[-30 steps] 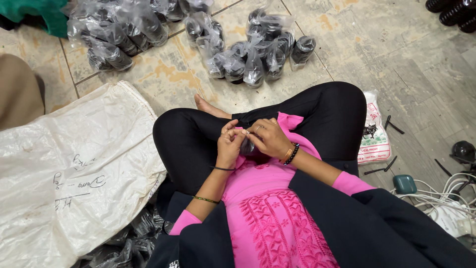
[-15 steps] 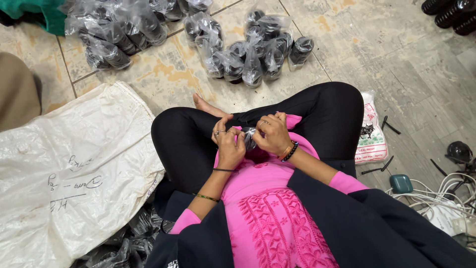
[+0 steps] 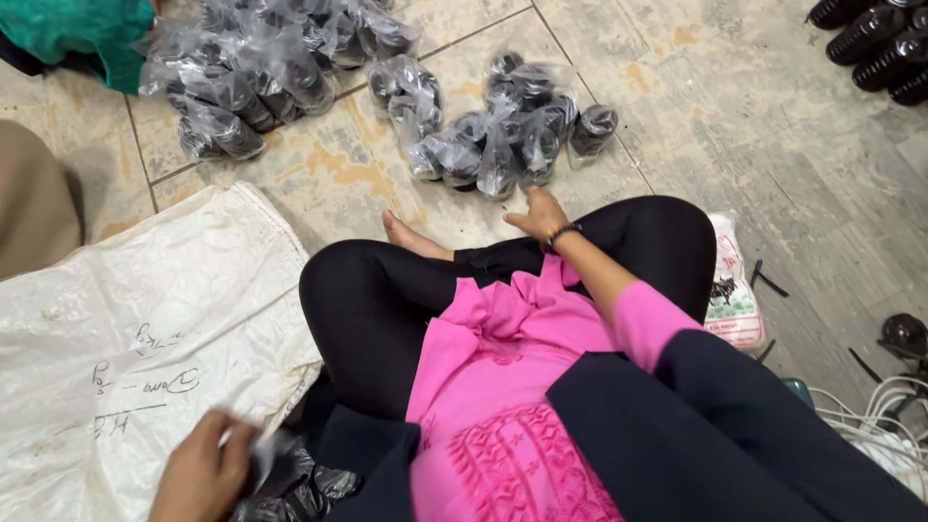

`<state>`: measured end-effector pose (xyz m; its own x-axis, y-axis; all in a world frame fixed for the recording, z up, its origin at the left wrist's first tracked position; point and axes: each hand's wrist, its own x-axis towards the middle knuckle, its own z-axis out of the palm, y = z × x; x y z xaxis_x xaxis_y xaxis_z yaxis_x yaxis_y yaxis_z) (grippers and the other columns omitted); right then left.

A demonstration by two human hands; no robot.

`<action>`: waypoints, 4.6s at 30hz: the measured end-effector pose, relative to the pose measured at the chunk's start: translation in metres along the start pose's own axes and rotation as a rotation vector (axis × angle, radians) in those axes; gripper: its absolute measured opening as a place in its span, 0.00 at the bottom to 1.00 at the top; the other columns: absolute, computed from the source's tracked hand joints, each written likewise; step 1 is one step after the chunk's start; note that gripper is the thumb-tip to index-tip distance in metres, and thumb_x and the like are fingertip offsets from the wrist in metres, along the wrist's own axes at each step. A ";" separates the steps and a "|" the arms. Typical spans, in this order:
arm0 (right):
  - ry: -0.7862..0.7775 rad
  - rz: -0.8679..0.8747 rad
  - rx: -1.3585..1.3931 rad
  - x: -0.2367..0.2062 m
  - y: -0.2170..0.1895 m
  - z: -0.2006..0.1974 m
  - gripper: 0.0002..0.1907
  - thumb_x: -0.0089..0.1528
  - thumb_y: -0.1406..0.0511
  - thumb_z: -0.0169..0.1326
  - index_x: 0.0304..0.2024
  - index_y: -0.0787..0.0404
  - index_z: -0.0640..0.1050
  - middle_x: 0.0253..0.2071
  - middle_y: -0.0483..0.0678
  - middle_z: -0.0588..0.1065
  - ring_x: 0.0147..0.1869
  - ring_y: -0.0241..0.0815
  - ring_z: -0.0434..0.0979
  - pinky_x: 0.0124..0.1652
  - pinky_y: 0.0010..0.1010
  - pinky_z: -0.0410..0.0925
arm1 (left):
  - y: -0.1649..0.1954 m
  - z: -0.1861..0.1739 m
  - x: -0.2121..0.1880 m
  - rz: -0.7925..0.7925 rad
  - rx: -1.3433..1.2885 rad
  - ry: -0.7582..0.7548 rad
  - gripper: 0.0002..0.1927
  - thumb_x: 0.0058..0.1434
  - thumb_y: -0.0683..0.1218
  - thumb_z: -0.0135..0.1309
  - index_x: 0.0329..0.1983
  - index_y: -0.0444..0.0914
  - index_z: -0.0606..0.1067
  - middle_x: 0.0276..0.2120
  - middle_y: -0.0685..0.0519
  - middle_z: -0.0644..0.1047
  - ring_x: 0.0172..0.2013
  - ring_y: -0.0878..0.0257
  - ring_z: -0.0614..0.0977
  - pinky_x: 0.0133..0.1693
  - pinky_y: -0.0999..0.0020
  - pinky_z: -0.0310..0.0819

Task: The person sits cross-legged on the floor and packs black plastic items into clear plastic bags one at a time, pulling each bag over an item, twisting it closed, and placing the wrapped item in a pile on the floor. Other people nearby perform the same packing work.

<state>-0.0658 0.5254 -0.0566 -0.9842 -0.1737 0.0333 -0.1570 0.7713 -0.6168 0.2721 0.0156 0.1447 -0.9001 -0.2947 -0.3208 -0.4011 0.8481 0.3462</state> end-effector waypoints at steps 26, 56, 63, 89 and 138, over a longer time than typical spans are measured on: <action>-0.012 0.027 1.058 -0.047 -0.031 0.003 0.42 0.55 0.70 0.68 0.66 0.59 0.59 0.55 0.49 0.72 0.55 0.39 0.75 0.52 0.34 0.73 | 0.342 0.279 0.220 0.151 -1.589 -0.087 0.20 0.72 0.55 0.48 0.58 0.37 0.71 0.34 0.57 0.77 0.32 0.70 0.77 0.34 0.72 0.76; -0.712 0.188 1.282 -0.152 -0.079 -0.064 0.46 0.55 0.66 0.68 0.69 0.60 0.57 0.61 0.48 0.67 0.64 0.38 0.69 0.61 0.34 0.65 | 0.288 0.192 0.113 0.432 -1.393 -0.202 0.11 0.76 0.47 0.51 0.38 0.35 0.71 0.26 0.61 0.73 0.25 0.75 0.68 0.28 0.77 0.62; -0.947 -0.024 1.566 -0.144 -0.063 -0.071 0.44 0.52 0.61 0.70 0.64 0.60 0.59 0.60 0.54 0.70 0.67 0.43 0.70 0.67 0.34 0.60 | 0.244 0.153 0.123 0.675 -1.156 -1.016 0.13 0.60 0.41 0.63 0.46 0.36 0.74 0.34 0.61 0.76 0.34 0.74 0.74 0.39 0.76 0.71; -0.624 -0.723 0.225 -0.145 -0.129 -0.155 0.09 0.56 0.64 0.65 0.35 0.60 0.80 0.40 0.49 0.76 0.47 0.48 0.76 0.45 0.40 0.67 | 0.272 0.078 0.092 1.080 -0.322 -0.509 0.12 0.53 0.49 0.69 0.33 0.37 0.80 0.26 0.48 0.77 0.28 0.57 0.78 0.32 0.62 0.72; 0.171 -0.602 -0.059 -0.160 -0.133 -0.139 0.03 0.62 0.70 0.59 0.38 0.65 0.79 0.37 0.50 0.76 0.42 0.50 0.77 0.45 0.39 0.69 | 0.241 0.142 0.056 0.999 -0.308 -0.104 0.06 0.62 0.45 0.59 0.38 0.38 0.82 0.29 0.48 0.82 0.29 0.56 0.83 0.32 0.65 0.75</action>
<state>0.1012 0.5357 0.1300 -0.7201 -0.4918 0.4895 -0.6874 0.6018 -0.4066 0.1491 0.2661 0.0845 -0.8322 0.5293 0.1653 0.4772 0.5319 0.6996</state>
